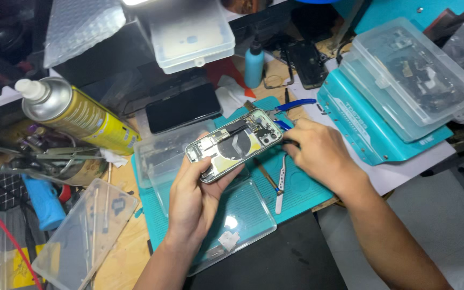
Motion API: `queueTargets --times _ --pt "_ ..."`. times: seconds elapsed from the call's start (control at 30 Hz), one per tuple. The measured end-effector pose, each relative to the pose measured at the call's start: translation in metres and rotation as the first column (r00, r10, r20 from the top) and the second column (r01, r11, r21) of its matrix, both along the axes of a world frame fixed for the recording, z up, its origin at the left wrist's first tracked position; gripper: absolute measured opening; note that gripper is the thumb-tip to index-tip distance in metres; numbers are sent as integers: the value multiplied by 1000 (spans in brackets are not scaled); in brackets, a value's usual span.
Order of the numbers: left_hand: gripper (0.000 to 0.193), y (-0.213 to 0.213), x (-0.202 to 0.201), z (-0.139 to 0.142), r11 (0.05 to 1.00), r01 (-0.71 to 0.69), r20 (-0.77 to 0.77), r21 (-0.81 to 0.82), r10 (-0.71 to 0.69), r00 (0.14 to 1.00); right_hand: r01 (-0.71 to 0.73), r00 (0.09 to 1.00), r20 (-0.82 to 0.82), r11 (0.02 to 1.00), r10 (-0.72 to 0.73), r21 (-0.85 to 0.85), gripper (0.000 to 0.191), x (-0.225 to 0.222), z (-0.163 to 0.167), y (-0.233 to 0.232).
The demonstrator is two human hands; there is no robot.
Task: The person works on a disassembled smartphone at a repair bench, using a precision screwdriver to remove and reinstall small screws from the phone's frame and internal components. They lift and reposition the phone chassis repeatedly, pick up tiny screws and parts from the mat, and continue driving screws with the screwdriver throughout the clip.
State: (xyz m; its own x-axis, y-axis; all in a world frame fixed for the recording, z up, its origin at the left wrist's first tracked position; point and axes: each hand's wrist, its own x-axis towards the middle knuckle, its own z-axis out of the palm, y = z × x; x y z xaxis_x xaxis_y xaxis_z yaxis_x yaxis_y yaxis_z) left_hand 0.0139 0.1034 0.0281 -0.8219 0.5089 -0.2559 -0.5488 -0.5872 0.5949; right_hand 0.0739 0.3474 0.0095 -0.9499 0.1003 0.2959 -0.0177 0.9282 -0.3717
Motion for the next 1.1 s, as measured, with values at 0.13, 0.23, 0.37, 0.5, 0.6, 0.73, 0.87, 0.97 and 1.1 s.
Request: queueTargets --times 0.13,0.23,0.37,0.5,0.6,0.73,0.87,0.97,1.1 --pt "49 11 2 1 1000 10 2 8 -10 1000 62 995 76 996 -68 69 23 -4 -9 0" --pt "47 8 3 -4 1000 -3 1 -16 3 1000 17 997 67 995 -23 97 24 -6 -4 2" --pt "46 -12 6 -12 996 -68 -124 -51 61 990 -121 979 -165 993 119 -1 16 -2 20 2" --pt "45 -36 8 -16 977 -211 -273 -22 197 942 57 996 -37 926 -76 -373 11 14 40 -13" --pt "54 -49 11 -17 949 -315 -311 -11 296 903 -130 991 -96 632 89 -764 11 24 37 -32" --pt "64 -62 19 -15 925 -365 -452 -110 280 847 -189 962 -51 516 270 -835 38 32 17 -57" --pt "72 -68 31 -11 919 -363 -485 -156 249 838 -276 930 -89 518 356 -810 57 35 0 -67" --pt "67 -69 33 -13 919 -359 -477 -161 246 844 -324 916 -116 541 383 -776 78 39 -7 -69" --pt "61 -67 30 -21 917 -373 -454 -141 275 847 -350 907 -104 590 409 -728 92 40 -14 -68"
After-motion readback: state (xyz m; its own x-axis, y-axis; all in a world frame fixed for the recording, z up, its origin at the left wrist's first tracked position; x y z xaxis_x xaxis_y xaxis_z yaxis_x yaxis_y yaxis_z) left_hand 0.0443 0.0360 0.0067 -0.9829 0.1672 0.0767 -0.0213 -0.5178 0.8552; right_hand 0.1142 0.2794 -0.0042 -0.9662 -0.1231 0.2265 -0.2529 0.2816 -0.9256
